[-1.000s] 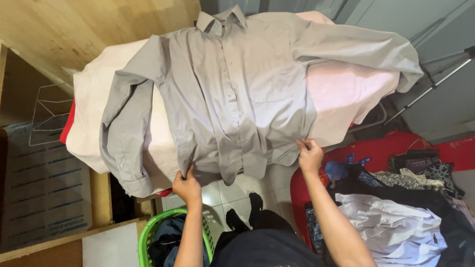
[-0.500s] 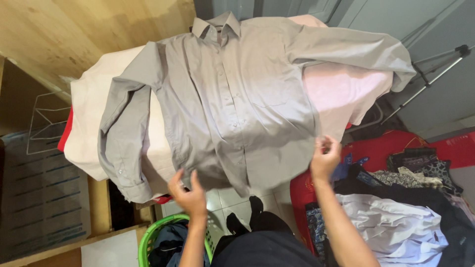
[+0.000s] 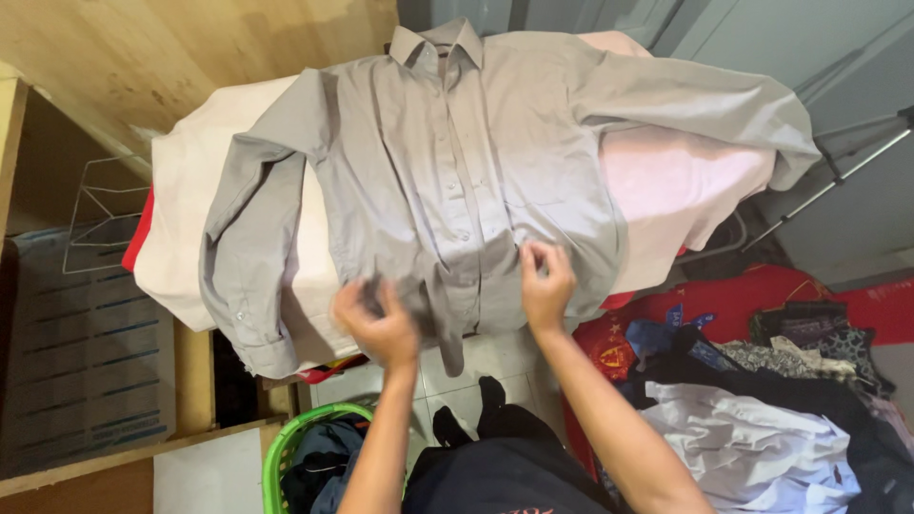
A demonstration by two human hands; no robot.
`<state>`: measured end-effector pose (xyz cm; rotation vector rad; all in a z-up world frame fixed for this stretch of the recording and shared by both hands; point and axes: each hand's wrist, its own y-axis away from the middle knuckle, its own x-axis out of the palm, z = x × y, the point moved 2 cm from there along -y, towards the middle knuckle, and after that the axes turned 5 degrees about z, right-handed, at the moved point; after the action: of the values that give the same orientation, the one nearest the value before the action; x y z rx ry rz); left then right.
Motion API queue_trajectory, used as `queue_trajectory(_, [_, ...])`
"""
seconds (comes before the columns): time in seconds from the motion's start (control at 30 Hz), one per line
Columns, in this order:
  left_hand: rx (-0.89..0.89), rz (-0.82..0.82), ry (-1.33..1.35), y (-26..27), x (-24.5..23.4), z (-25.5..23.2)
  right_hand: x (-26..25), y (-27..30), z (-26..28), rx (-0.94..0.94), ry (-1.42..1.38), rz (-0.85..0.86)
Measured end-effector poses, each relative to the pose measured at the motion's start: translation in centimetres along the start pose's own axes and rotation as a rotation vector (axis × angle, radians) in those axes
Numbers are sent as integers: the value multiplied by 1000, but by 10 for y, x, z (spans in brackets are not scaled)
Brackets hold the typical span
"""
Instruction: The person picks up a gray shirt from a bed and lays it on a flat surface. They retrieve a hanger from a wooden closet, insert the hanger into the shirt, and button the top button by hand. They then place the shirt onto a rack inside the closet.
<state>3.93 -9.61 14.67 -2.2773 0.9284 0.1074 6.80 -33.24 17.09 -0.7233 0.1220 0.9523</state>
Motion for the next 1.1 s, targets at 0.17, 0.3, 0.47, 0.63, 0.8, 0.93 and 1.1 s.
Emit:
queue_trajectory(0.17, [-447, 42, -17, 3, -27, 88, 43, 55, 23, 123, -90, 431])
queue_trajectory(0.3, [-498, 208, 93, 7, -29, 104, 82, 76, 20, 190, 20, 506])
queue_trajectory(0.47, [-452, 174, 372, 1, -45, 112, 85, 93, -15, 461, -296, 286])
queue_trajectory(0.63, [-610, 405, 370, 8, -45, 124, 79, 94, -26, 411, -324, 261])
queue_trajectory(0.8, [-587, 534, 372, 24, -43, 137, 82, 86, -25, 485, -171, 214])
queue_trajectory(0.93, [-642, 532, 396, 37, -40, 154, 89, 90, -33, 444, -265, 195])
queue_trajectory(1.1, [-648, 486, 323, 48, -42, 161, 91, 92, -46, 480, -326, 298])
